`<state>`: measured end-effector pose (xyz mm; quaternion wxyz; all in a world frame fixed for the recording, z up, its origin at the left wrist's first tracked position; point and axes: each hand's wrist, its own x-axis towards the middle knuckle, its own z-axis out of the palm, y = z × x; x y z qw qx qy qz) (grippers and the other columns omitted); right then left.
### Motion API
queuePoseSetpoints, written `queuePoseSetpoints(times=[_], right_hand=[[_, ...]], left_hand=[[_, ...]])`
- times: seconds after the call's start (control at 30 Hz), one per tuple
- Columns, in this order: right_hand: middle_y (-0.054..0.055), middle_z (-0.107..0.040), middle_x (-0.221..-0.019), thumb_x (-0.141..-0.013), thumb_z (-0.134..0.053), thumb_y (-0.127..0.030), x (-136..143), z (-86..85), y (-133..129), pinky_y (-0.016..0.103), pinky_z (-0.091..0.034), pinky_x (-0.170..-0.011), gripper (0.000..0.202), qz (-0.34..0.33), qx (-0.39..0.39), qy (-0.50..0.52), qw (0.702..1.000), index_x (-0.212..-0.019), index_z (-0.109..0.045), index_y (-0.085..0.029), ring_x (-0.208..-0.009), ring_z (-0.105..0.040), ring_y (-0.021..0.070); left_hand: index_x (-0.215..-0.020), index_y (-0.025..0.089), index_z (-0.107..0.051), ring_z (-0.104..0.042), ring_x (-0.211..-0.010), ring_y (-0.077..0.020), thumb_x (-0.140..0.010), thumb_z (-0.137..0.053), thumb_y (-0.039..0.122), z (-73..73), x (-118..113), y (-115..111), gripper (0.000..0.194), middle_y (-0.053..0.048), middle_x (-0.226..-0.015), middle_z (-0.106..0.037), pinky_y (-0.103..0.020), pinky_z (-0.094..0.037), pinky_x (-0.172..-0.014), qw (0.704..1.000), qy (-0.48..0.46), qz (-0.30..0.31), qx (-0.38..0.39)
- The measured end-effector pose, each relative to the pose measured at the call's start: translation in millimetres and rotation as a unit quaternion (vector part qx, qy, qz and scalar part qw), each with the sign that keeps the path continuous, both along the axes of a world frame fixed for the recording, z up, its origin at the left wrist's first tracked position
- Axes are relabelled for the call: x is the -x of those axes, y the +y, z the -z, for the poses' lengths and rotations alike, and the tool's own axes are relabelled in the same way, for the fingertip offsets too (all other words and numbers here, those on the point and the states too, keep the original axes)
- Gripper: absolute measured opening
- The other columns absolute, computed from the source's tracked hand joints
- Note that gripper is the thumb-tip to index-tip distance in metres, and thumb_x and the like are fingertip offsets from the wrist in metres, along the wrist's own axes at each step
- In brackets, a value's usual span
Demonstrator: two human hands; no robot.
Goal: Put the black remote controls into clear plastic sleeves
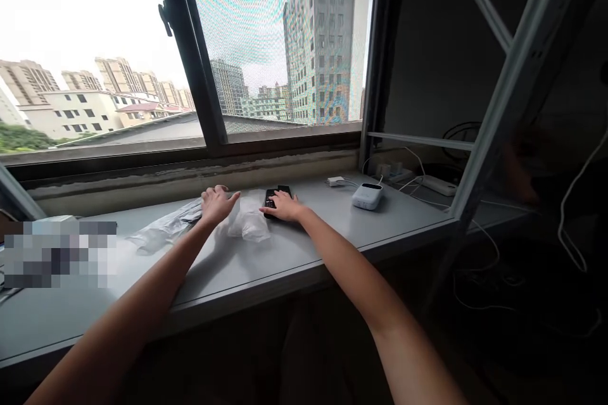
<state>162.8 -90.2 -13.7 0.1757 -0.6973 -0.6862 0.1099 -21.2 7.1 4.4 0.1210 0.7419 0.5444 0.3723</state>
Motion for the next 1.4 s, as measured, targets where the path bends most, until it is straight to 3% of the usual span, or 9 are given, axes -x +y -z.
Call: queuePoseSetpoints(times=[0.07, 0.17, 0.27, 0.47, 0.67, 0.8, 1.03, 1.3, 1.4], right_hand=[[0.014, -0.019, -0.159, -0.088, -0.037, -0.072, -0.4, 0.7, 0.0, 0.057, -0.008, -0.116, 0.081, 0.0, 0.0, 0.007, 1.0, -0.147, -0.039, -0.016, -0.147, -0.01, 0.0335], [0.014, -0.02, -0.159, -0.087, -0.036, -0.072, -1.7, 2.5, 1.3, 0.057, -0.008, -0.116, 0.08, -0.005, -0.006, 0.003, 1.0, -0.146, -0.04, -0.018, -0.147, -0.01, 0.0333], [0.012, -0.028, -0.157, -0.089, -0.039, -0.069, -2.0, 1.7, 2.5, 0.059, -0.007, -0.115, 0.072, -0.023, -0.053, 0.003, 0.998, -0.144, -0.043, -0.023, -0.146, -0.017, 0.032], [0.005, -0.044, -0.148, -0.086, -0.049, -0.066, 0.9, -7.9, 0.4, 0.063, -0.01, -0.112, 0.058, -0.099, -0.168, 0.049, 0.98, -0.133, -0.054, -0.033, -0.141, -0.028, 0.0313], [0.006, -0.05, -0.143, -0.086, -0.058, -0.055, 1.9, -5.4, 0.3, 0.063, -0.013, -0.111, 0.044, -0.092, -0.151, 0.019, 0.984, -0.123, -0.063, -0.032, -0.137, -0.035, 0.0307], [0.001, -0.049, -0.144, -0.084, -0.063, -0.055, 9.1, -5.9, -3.9, 0.057, -0.015, -0.113, 0.036, -0.16, -0.163, 0.002, 0.974, -0.113, -0.07, -0.036, -0.138, -0.034, 0.0308], [-0.003, -0.042, -0.15, -0.077, -0.073, -0.05, 27.9, -2.2, -12.1, 0.06, -0.01, -0.114, 0.04, -0.261, -0.134, -0.056, 0.954, -0.115, -0.068, -0.042, -0.141, -0.03, 0.0317], [-0.002, -0.049, -0.145, -0.076, -0.072, -0.053, 22.3, 0.2, -8.7, 0.063, -0.008, -0.113, 0.03, -0.27, -0.09, -0.029, 0.958, -0.103, -0.074, -0.04, -0.138, -0.035, 0.0332], [0.0, -0.053, -0.142, -0.077, -0.069, -0.056, 22.1, 1.3, -8.3, 0.064, -0.006, -0.113, 0.033, -0.279, -0.078, -0.004, 0.957, -0.104, -0.074, -0.037, -0.137, -0.038, 0.034]], left_hand=[[-0.09, 0.01, -0.069, -0.052, -0.113, -0.046, -0.081, -0.053, 0.055, -6.7, 3.2, -8.0, 0.049, -0.027, -0.104, -0.065, -0.052, -0.037, -0.094, 0.993, 0.112, 0.024, -0.007], [-0.052, 0.016, -0.066, -0.063, -0.083, -0.0391, -0.075, -0.053, 0.067, -13.1, 3.4, -16.6, 0.057, -0.018, -0.065, -0.065, -0.044, -0.043, -0.08, 0.973, 0.202, 0.085, 0.068], [-0.04, 0.02, -0.062, -0.062, -0.067, -0.028, -0.061, -0.068, 0.063, -13.8, 2.2, -18.5, 0.049, -0.009, -0.049, -0.058, -0.032, -0.043, -0.069, 0.959, 0.24, 0.132, 0.073], [-0.055, 0.021, -0.068, -0.058, -0.058, -0.0201, -0.067, -0.07, 0.046, -16.8, 7.4, -13.6, 0.027, -0.004, -0.057, -0.064, -0.028, -0.035, -0.056, 0.972, 0.163, 0.137, 0.103], [-0.069, 0.02, -0.064, -0.064, -0.078, -0.0225, -0.083, -0.059, 0.038, -10.6, 11.0, -9.7, 0.024, -0.006, -0.075, -0.072, -0.027, -0.036, -0.063, 0.987, 0.122, 0.071, 0.074], [-0.074, 0.02, -0.066, -0.065, -0.088, -0.0246, -0.087, -0.056, 0.039, 1.0, 11.8, -2.2, 0.025, -0.008, -0.08, -0.073, -0.028, -0.039, -0.068, 0.984, 0.148, 0.069, 0.072], [-0.09, 0.019, -0.07, -0.066, -0.097, -0.0252, -0.087, -0.056, 0.035, 10.5, 10.6, -0.8, 0.022, -0.009, -0.093, -0.073, -0.029, -0.044, -0.075, 0.978, 0.179, 0.067, 0.089], [-0.094, 0.021, -0.07, -0.065, -0.102, -0.026, -0.085, -0.057, 0.04, 13.7, 8.4, -6.7, 0.025, -0.009, -0.103, -0.072, -0.031, -0.048, -0.083, 0.968, 0.229, 0.068, 0.076], [-0.105, 0.018, -0.066, -0.062, -0.109, -0.0269, -0.085, -0.055, 0.038, 15.1, 7.0, -11.1, 0.03, -0.011, -0.111, -0.069, -0.033, -0.047, -0.089, 0.972, 0.225, 0.052, 0.05]])
